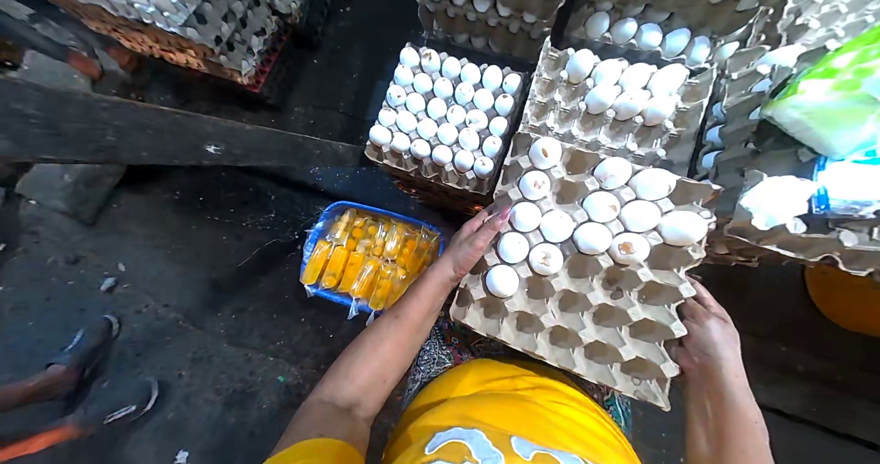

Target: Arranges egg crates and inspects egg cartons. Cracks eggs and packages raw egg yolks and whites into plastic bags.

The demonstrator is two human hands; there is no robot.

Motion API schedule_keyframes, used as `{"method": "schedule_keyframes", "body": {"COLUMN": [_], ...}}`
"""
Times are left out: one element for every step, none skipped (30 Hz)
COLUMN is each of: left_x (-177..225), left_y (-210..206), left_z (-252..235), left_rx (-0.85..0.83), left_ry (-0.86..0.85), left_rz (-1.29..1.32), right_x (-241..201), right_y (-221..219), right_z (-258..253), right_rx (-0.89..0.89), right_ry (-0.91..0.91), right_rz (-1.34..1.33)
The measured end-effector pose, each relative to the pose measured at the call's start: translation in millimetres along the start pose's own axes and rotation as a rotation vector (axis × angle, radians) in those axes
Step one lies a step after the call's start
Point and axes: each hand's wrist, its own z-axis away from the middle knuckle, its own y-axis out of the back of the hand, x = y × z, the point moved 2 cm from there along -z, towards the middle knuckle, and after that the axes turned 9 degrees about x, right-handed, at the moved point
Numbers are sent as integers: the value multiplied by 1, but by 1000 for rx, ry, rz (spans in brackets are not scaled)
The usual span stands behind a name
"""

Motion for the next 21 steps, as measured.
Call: {"method": "schedule_keyframes", "body": {"left_x": [1,2,3,4,6,9,13,17,21,24,26,29,32,39,48,57,65,72,78,86,93], "left_y": [1,1,2,3,4,4,5,6,7,10,12,16,19,20,22,23,25,25,26,25,23], "left_z": [2,4,6,8,9,12,15,18,21,22,21,18,13,7,0,-8,-17,-28,-39,-52,-64], "left_rx": [-1,2,6,14,23,28,28,28,28,30,38,45,50,69,67,59,57,69,65,59,64], "left_ry": [-9,-17,-19,-19,-20,-19,-19,-21,-22,-22,-22,-23,-28,-42,-62,-91,-112,-129,-140,-152,-167], "left_rz": [10,15,19,14,7,2,1,0,-8,-23,-44,-60,-71,-85,-84,-88,-95,-100,-98,-87,-80], "right_x": [-1,-1,-2,-2,-4,-7,-9,-12,-16,-20,-24,-29,-35,-42,-49,-56,-63,-70,-78,-85,-91], "right_y": [0,1,1,2,2,3,3,3,3,1,-2,-5,-10,-16,-22,-29,-35,-41,-46,-51,-55], "right_z": [2,3,5,7,9,11,13,15,16,16,16,14,11,6,-1,-8,-15,-24,-32,-42,-52], "right_rx": [-4,-4,-4,-7,-11,-15,-16,-22,-32,-39,-47,-56,-61,-66,-71,-65,-65,-68,-72,-74,-79], "right_ry": [4,7,11,16,22,29,36,44,49,53,56,57,61,72,91,115,137,157,174,195,223], "right_rz": [-1,-6,-12,-17,-21,-24,-28,-31,-32,-29,-28,-33,-42,-45,-44,-33,-18,-8,6,17,38]}}
